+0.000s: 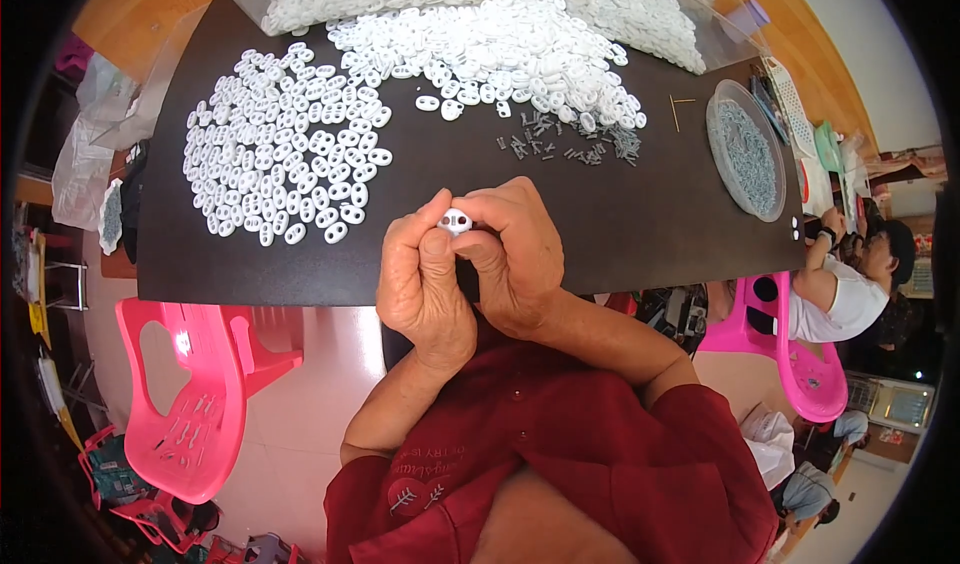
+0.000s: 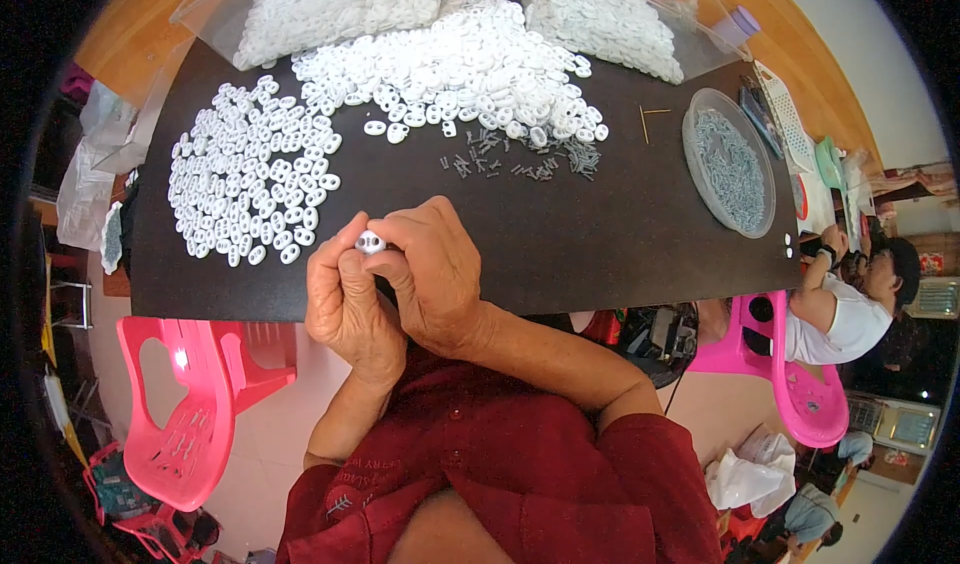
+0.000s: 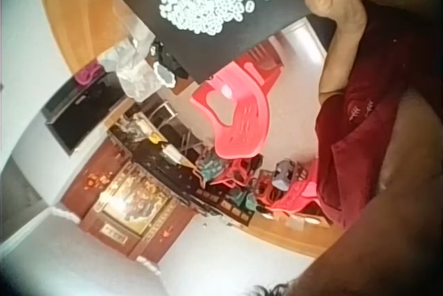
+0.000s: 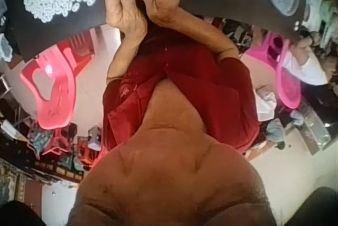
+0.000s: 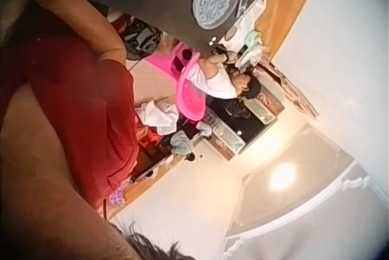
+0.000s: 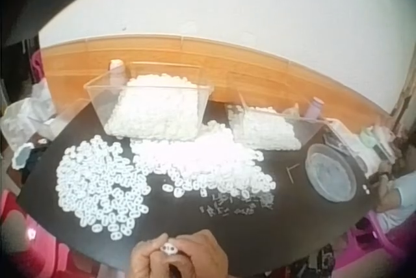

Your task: Assembling small white plastic components by inserting metal pins into them.

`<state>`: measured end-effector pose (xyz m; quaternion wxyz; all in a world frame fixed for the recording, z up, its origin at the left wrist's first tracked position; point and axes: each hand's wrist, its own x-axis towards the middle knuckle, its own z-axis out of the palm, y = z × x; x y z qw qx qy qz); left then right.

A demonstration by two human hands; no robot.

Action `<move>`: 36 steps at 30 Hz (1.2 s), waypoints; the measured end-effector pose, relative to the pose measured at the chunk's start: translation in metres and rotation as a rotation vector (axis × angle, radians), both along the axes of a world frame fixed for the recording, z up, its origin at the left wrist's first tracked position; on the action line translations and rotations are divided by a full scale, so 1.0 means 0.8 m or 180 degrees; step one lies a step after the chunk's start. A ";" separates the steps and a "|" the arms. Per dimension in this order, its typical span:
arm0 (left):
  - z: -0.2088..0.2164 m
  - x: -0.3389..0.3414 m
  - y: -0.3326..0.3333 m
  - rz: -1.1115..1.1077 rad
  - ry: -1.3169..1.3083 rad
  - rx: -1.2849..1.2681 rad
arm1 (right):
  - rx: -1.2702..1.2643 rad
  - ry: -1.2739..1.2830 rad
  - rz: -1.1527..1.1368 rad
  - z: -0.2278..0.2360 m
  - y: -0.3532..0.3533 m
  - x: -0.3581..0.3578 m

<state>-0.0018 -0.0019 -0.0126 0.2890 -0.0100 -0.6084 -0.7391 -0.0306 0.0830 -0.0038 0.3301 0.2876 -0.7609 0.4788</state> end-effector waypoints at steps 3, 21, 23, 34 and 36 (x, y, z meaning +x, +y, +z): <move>0.000 -0.004 0.004 0.0323 0.0245 -0.0326 | -0.0039 0.0228 -0.0020 0.000 0.001 -0.002; -0.003 0.001 0.011 0.0178 0.0174 -0.0326 | -0.0103 0.0276 0.0003 -0.015 0.007 0.000; -0.004 0.002 0.010 0.0178 0.0148 -0.0364 | -0.0097 0.0238 -0.0007 -0.015 0.007 0.001; 0.005 0.003 -0.003 0.0005 -0.0201 0.0348 | -0.0104 -0.0115 0.0207 0.004 -0.001 0.003; 0.003 0.002 -0.004 -0.0048 -0.0130 0.0451 | -0.0091 -0.0071 0.0200 0.003 -0.002 0.001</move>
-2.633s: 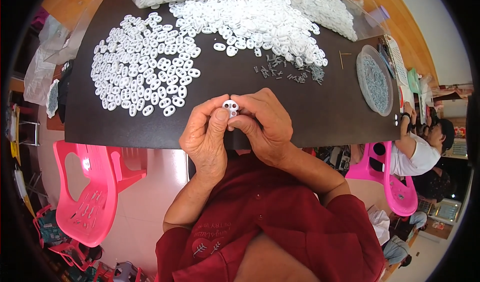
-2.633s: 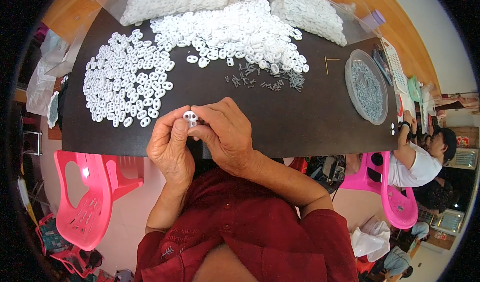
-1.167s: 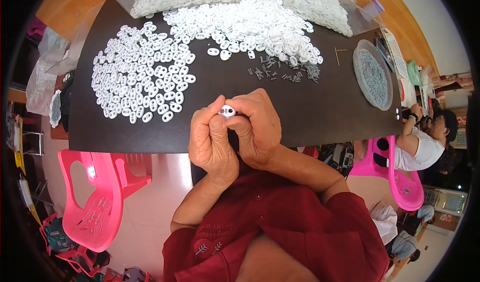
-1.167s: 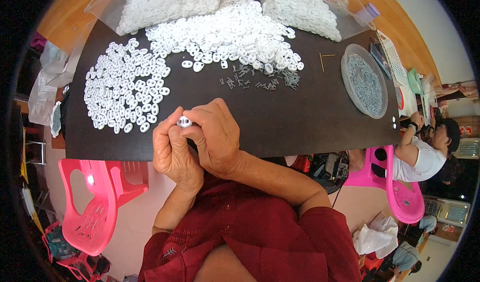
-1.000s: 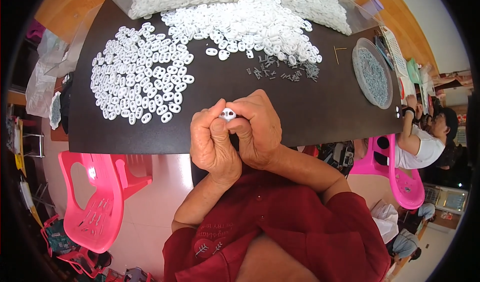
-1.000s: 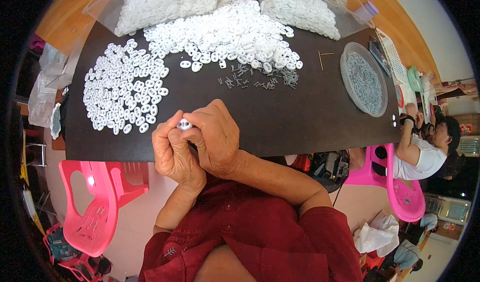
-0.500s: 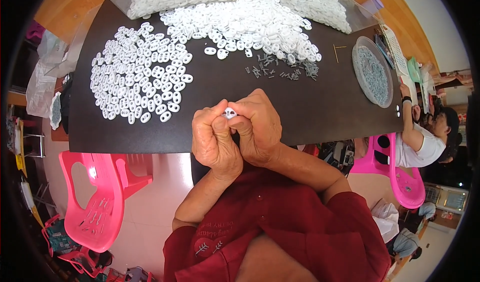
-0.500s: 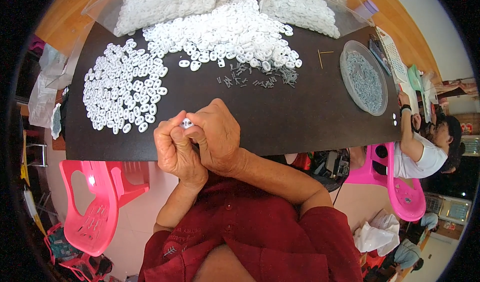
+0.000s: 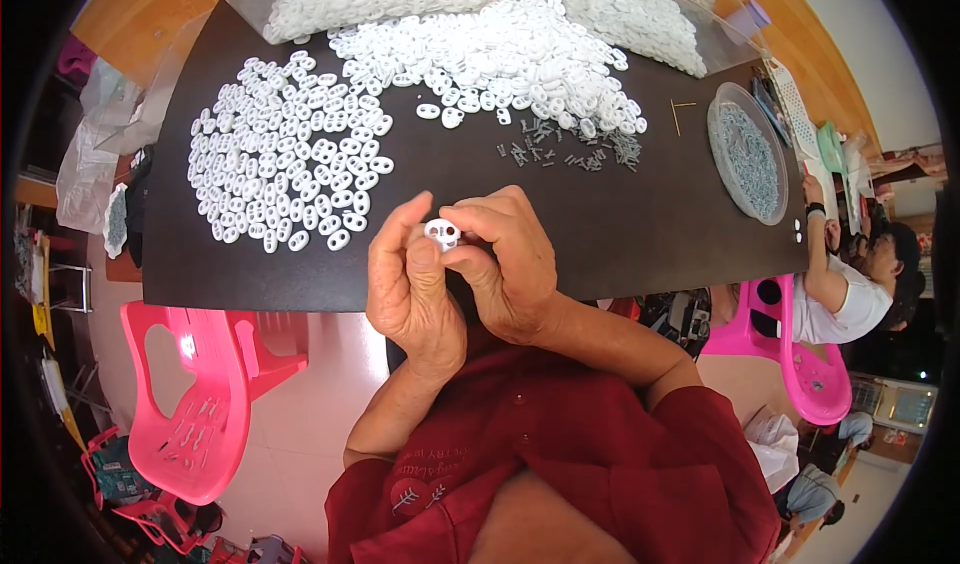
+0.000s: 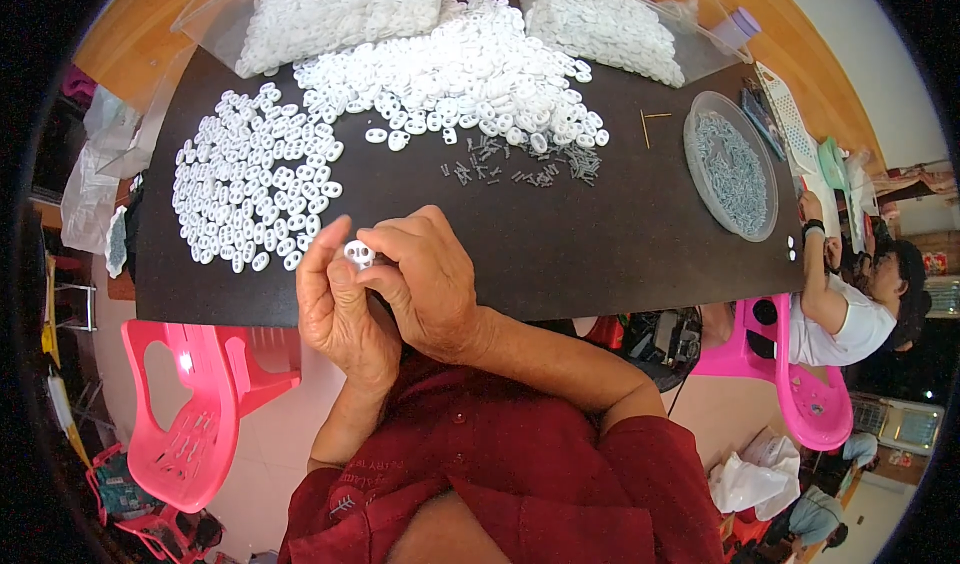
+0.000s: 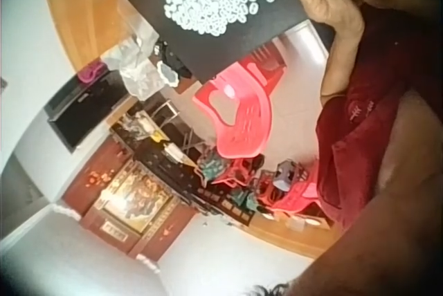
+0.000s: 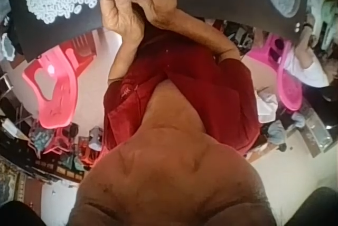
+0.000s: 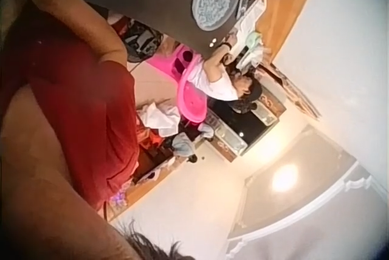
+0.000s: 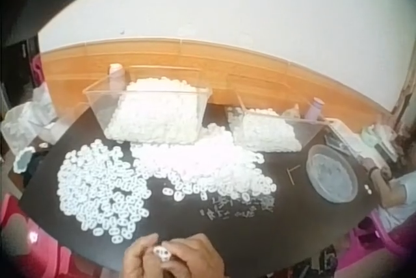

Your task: Assembling small white plastic components by inserting metal pins into them.

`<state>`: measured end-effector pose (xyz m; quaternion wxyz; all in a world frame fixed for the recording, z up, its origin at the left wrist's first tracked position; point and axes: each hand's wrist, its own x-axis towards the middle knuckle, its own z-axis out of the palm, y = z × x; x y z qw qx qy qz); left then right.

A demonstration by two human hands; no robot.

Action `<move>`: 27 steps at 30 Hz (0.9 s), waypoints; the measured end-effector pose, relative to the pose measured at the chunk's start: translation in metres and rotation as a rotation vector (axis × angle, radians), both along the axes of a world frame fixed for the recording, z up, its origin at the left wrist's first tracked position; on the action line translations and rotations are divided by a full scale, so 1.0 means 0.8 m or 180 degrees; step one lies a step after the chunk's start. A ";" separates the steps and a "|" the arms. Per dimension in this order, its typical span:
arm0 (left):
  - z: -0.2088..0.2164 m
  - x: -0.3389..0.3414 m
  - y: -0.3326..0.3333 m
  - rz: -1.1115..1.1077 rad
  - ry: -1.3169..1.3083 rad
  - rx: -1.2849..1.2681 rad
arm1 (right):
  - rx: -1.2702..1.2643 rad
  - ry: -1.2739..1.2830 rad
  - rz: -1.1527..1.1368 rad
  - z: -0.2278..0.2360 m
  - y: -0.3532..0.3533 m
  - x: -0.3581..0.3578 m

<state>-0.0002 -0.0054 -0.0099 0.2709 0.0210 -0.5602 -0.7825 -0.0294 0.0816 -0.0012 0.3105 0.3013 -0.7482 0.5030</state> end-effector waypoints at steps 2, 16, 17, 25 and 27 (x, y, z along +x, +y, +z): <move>-0.003 -0.001 -0.001 -0.0049 0.0077 0.0110 | 0.0017 0.0047 -0.0010 -0.001 0.000 -0.001; -0.008 0.002 0.001 0.0066 0.0045 -0.0096 | 0.0135 0.0037 -0.0081 -0.004 -0.004 0.002; -0.008 0.002 0.001 0.0064 0.0047 -0.0096 | 0.0135 0.0038 -0.0084 -0.004 -0.004 0.001; -0.003 0.003 0.005 0.0403 0.0329 -0.0571 | 0.0032 0.0340 -0.0106 -0.005 -0.006 -0.001; -0.003 0.005 0.003 0.0425 0.0354 -0.0683 | 0.0101 0.0396 -0.0077 -0.004 -0.003 0.000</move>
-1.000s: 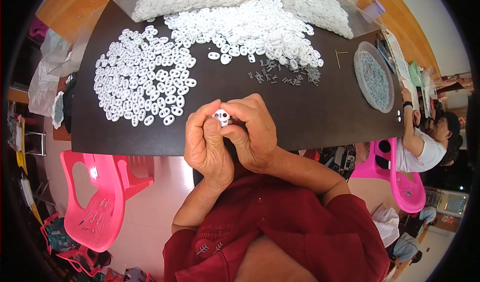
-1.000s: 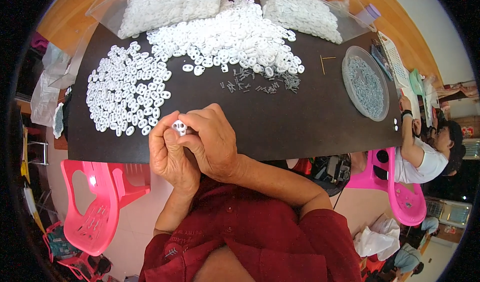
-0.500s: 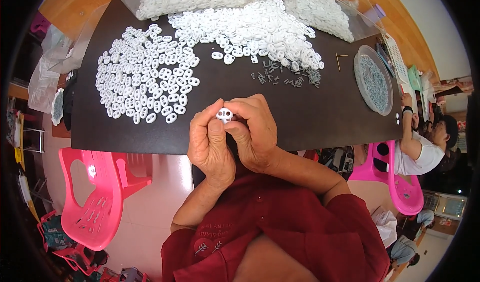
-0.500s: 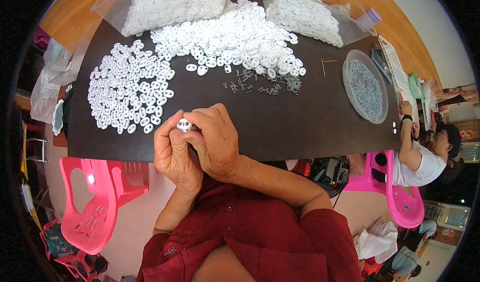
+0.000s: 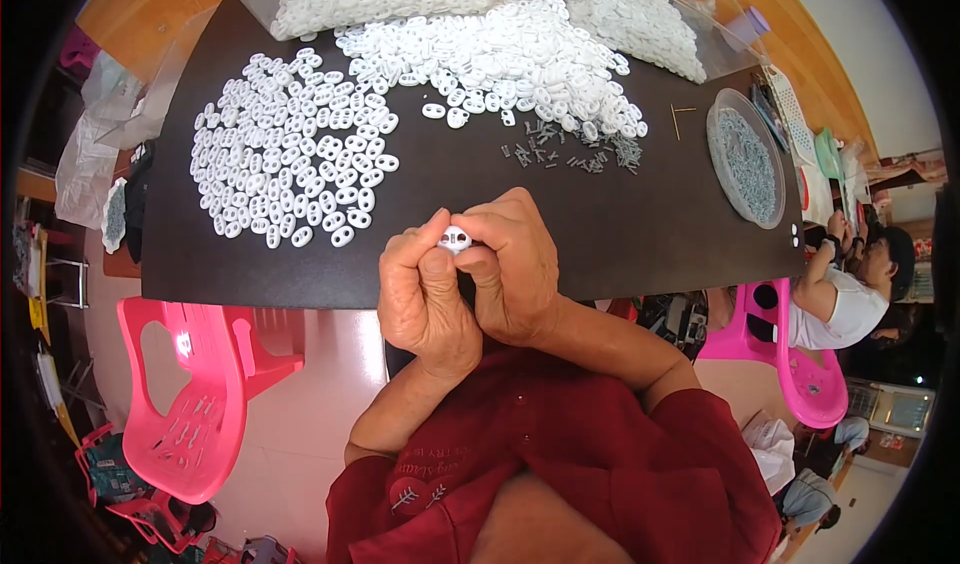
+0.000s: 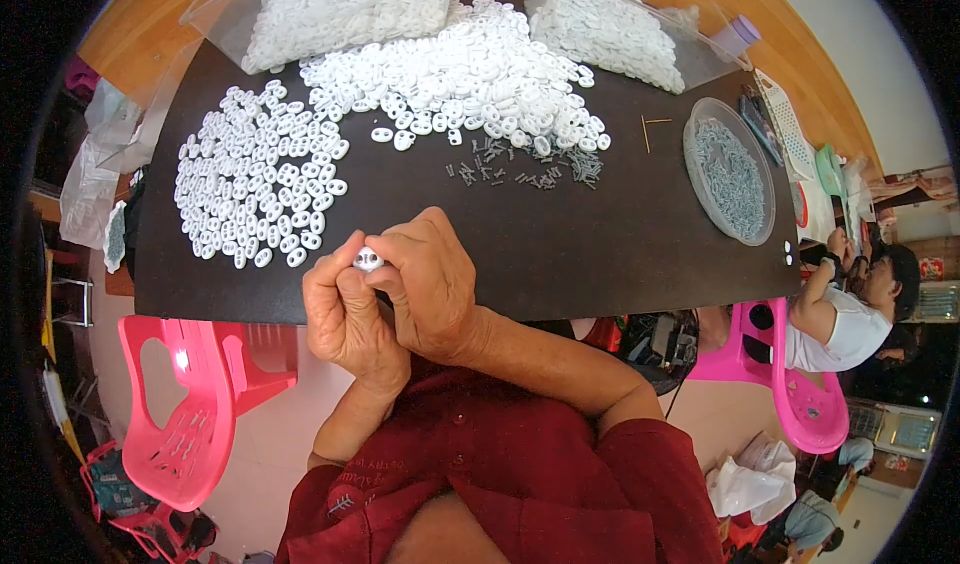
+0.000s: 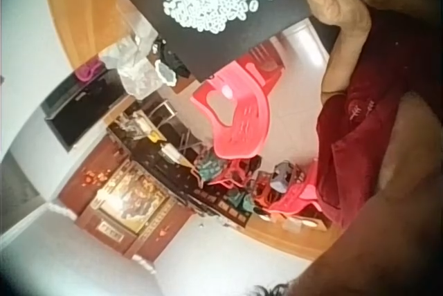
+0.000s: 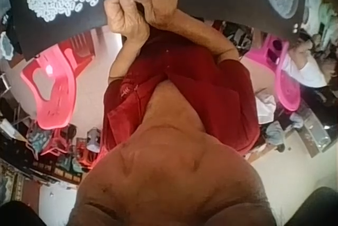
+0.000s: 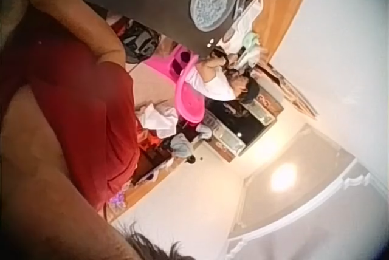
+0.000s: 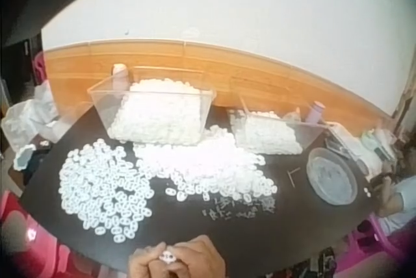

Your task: Assembling small white plastic components by inserting metal pins into them.

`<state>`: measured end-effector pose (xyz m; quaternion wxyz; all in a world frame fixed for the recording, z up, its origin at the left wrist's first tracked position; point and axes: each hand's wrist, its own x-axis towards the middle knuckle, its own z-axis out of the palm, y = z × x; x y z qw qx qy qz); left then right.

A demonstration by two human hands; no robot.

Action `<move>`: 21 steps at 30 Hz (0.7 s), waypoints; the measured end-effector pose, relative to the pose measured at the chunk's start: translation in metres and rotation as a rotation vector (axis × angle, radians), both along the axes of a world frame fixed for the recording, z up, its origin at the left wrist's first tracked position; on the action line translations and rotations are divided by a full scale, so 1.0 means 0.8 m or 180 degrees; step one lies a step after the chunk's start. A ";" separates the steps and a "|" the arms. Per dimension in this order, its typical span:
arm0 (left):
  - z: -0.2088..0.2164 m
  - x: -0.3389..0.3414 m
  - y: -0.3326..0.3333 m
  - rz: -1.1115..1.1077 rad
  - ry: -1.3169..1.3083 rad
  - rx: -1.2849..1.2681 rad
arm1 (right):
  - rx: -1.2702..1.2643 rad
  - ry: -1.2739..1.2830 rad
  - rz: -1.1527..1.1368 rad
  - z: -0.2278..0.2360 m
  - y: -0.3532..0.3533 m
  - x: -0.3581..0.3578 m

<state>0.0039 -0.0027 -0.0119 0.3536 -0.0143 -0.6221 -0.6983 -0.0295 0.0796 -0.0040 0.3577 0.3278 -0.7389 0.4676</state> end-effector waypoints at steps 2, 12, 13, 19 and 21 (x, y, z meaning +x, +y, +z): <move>-0.002 0.001 0.000 0.0024 0.0017 -0.0115 | 0.0068 0.0052 0.0025 -0.001 0.001 0.000; -0.011 -0.004 -0.001 0.0036 -0.0062 -0.0158 | 0.0066 -0.0022 0.0047 -0.011 0.002 -0.002; -0.011 -0.004 -0.001 -0.0007 -0.0131 -0.0132 | 0.0084 -0.0048 0.0068 -0.011 0.002 -0.003; -0.004 -0.006 -0.003 -0.0119 -0.0170 0.0430 | 0.0073 -0.0141 0.0111 -0.006 -0.005 -0.007; 0.000 -0.001 -0.006 -0.0336 -0.0241 0.0734 | 0.0065 -0.0232 0.0207 0.000 -0.004 -0.005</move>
